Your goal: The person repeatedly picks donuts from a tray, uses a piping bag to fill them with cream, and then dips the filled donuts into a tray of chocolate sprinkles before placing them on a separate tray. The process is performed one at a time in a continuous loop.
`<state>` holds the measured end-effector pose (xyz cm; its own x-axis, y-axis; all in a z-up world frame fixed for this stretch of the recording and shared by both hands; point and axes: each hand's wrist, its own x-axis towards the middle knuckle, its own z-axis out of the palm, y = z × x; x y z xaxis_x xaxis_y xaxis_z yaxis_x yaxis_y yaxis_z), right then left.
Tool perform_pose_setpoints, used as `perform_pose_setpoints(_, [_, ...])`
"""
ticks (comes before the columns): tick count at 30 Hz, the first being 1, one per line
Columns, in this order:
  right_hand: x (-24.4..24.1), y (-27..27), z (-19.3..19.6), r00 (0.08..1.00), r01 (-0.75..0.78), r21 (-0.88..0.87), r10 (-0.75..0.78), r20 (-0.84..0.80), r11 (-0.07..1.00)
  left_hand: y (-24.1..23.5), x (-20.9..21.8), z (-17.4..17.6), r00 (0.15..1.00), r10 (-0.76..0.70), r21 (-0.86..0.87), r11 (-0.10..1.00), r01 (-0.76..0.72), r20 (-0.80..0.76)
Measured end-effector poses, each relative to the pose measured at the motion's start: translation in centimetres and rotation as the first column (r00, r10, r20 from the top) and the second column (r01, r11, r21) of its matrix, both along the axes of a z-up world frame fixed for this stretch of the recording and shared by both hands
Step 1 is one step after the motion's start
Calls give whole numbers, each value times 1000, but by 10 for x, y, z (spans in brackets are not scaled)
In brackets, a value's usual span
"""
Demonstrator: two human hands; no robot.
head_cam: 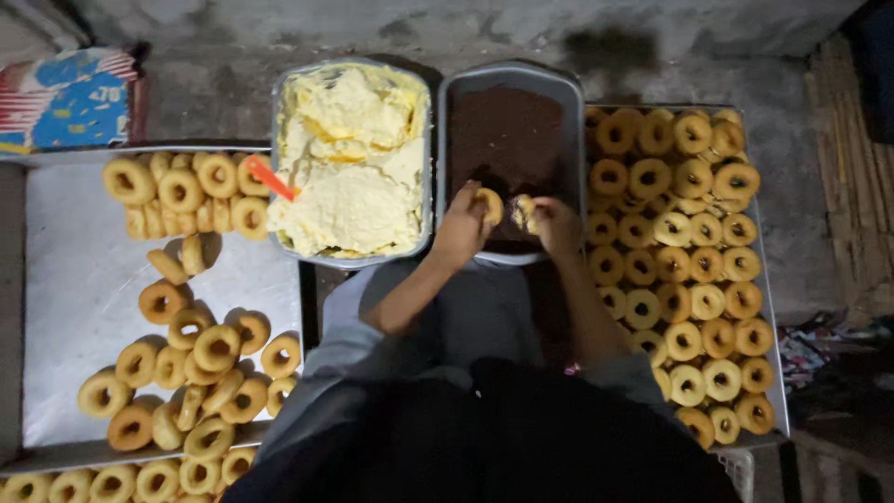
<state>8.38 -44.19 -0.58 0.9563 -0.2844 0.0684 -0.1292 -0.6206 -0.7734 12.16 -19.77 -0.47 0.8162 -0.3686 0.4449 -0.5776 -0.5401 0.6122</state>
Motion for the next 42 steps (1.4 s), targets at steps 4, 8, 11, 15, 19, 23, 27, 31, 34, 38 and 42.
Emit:
perform_pose_setpoints(4, [-15,-24,-4,985,-129,309,159,-74,942,-26,21,-13,981,-38,280,956,92,-192])
perform_pose_setpoints(8, [-18,-11,12,998,-57,769,21,56,637,-46,20,-39,748,45,-278,912,-301,-663])
perform_pose_setpoints(11, [-19,17,42,941,-179,320,67,332,930,-49,9,-56,364,-550,-620,400,-675,-752])
perform_pose_setpoints(15, [-17,48,90,755,-282,-374,445,482,884,-59,1,-57,358,-809,-741,136,-658,-466])
perform_pose_setpoints(19, [-11,50,114,947,-89,354,-32,321,931,-70,3,-31,294,-777,-650,188,-736,-557])
perform_pose_setpoints(23, [-24,36,117,978,87,561,-177,107,823,-80,0,-7,307,-777,-681,204,-704,-550])
perform_pose_setpoints(27, [-35,28,120,822,-243,-288,354,446,926,-80,-1,2,247,-714,-621,322,-715,-655])
perform_pose_setpoints(31, [-31,20,107,885,-274,-287,358,299,918,-74,-3,6,219,-684,-592,373,-714,-696])
perform_pose_setpoints(34, [-8,10,82,929,-206,-130,235,286,970,-68,4,18,533,-57,-364,790,-493,-844])
perform_pose_setpoints(38, [5,0,43,943,-54,-4,52,330,999,-47,10,20,965,246,-66,968,-240,96])
perform_pose_setpoints(42, [12,0,36,937,76,33,-82,338,997,-36,18,4,988,132,-40,990,-136,-78])
